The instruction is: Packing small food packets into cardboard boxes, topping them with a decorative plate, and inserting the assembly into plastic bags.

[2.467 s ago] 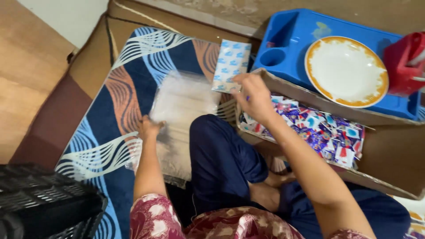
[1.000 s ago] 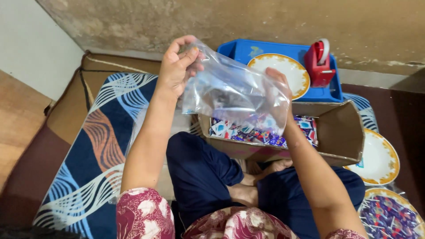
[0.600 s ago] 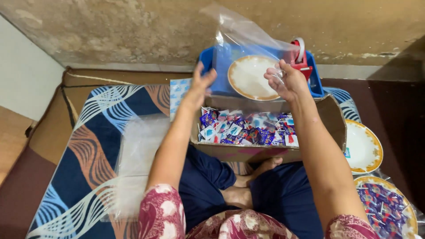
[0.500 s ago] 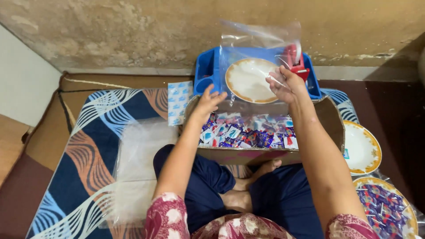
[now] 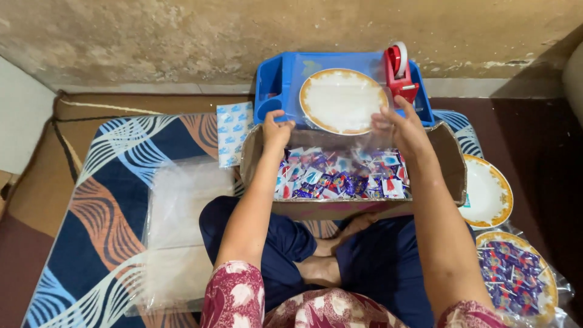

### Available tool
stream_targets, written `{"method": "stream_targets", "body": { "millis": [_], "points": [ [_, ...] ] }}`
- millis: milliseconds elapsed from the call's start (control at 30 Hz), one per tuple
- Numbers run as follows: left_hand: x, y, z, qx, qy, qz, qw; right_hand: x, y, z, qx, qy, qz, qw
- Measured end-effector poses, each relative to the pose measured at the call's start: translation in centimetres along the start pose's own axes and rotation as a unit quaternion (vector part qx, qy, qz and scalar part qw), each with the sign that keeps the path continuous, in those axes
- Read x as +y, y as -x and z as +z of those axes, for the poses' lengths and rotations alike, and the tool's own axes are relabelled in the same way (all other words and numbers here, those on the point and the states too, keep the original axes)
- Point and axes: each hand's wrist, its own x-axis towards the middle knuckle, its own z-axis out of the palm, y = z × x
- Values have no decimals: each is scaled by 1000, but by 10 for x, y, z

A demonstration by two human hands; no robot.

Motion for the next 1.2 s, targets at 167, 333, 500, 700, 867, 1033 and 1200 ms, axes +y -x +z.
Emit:
{"method": "stream_targets", "body": {
  "millis": [167, 333, 500, 700, 867, 1033, 1200],
  "points": [
    [22, 10, -8, 40, 148, -62, 986, 14, 78, 8, -21, 137, 2, 990],
    [15, 19, -18, -44, 233, -73, 969, 57, 97, 23, -40, 86, 61, 994],
    [19, 70, -51, -165, 248, -54, 953, 66, 97, 31, 71, 41, -26, 996],
    [-30, 82, -27, -272, 139, -2, 952, 80, 88, 17, 178, 27, -68, 981],
    [-23, 89, -24, -131, 132, 73, 980, 65, 105, 28, 164, -15, -69, 984],
    [-15, 91, -27, -55, 124, 95, 986, 53, 129, 41, 32, -1, -76, 997],
    [-9, 95, -29, -63, 37, 152, 986, 61, 123, 40, 62, 26, -152, 986]
  ]
}}
